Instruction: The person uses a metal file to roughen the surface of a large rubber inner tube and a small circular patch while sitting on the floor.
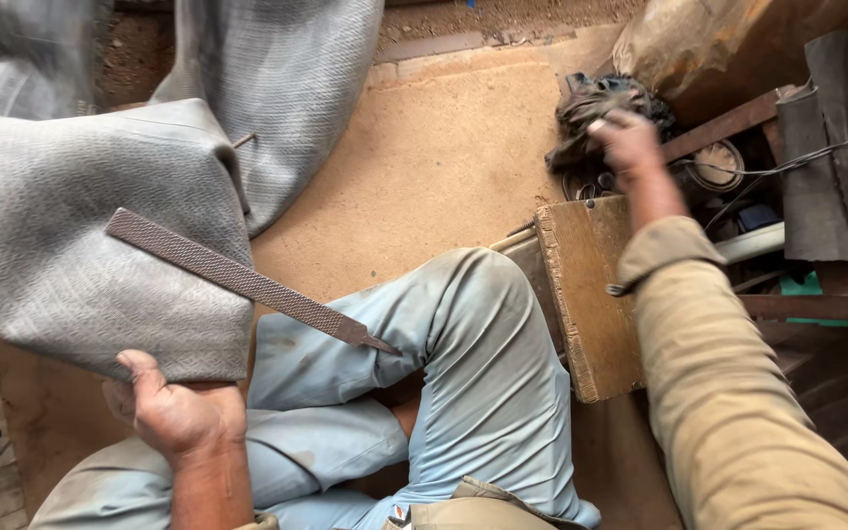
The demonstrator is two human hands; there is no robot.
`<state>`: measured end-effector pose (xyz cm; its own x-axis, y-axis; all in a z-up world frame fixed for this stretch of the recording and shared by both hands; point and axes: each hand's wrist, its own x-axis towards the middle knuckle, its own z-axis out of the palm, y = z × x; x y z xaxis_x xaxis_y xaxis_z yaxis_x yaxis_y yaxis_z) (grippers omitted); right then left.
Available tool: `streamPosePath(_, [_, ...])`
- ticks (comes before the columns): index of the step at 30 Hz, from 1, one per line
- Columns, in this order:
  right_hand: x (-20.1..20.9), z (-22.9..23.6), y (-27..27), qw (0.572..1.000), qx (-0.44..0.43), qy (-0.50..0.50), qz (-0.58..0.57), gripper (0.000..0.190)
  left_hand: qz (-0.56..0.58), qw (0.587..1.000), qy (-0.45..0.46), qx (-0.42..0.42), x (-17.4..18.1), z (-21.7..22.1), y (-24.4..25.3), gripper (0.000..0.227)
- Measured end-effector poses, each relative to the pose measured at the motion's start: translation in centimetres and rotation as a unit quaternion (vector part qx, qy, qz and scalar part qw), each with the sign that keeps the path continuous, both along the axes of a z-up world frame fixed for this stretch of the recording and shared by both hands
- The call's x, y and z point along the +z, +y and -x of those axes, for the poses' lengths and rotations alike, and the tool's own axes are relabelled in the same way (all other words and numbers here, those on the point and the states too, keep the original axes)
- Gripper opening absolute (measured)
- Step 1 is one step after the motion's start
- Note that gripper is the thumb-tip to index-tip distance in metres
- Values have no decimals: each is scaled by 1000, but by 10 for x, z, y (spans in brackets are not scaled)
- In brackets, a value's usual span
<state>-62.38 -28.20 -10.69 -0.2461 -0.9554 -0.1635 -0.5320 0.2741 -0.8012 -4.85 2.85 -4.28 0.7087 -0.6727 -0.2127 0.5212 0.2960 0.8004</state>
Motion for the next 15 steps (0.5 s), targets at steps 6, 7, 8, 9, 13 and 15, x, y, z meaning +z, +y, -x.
streamPosePath(6, [149, 5, 9, 939, 86, -269, 195, 25, 45, 998, 44, -7, -8, -3, 4, 51])
streamPosePath(7, [174, 7, 13, 931, 100, -277, 215, 13, 50, 997, 56, -1, -10, -5, 3, 52])
streamPosePath(8, [195, 7, 15, 922, 117, -286, 233, 7, 62, 997, 35, 3, -14, -6, 3, 53])
streamPosePath(9, [212, 7, 18, 919, 125, -286, 240, 7, 73, 997, 14, 7, -18, -7, 0, 53])
streamPosePath(13, [225, -13, 37, 929, 146, -255, 223, 10, 77, 987, 140, -5, -32, -11, -5, 56])
streamPosePath(15, [193, -59, 42, 940, 168, -241, 176, 13, 93, 976, 191, -48, -39, -9, -3, 54])
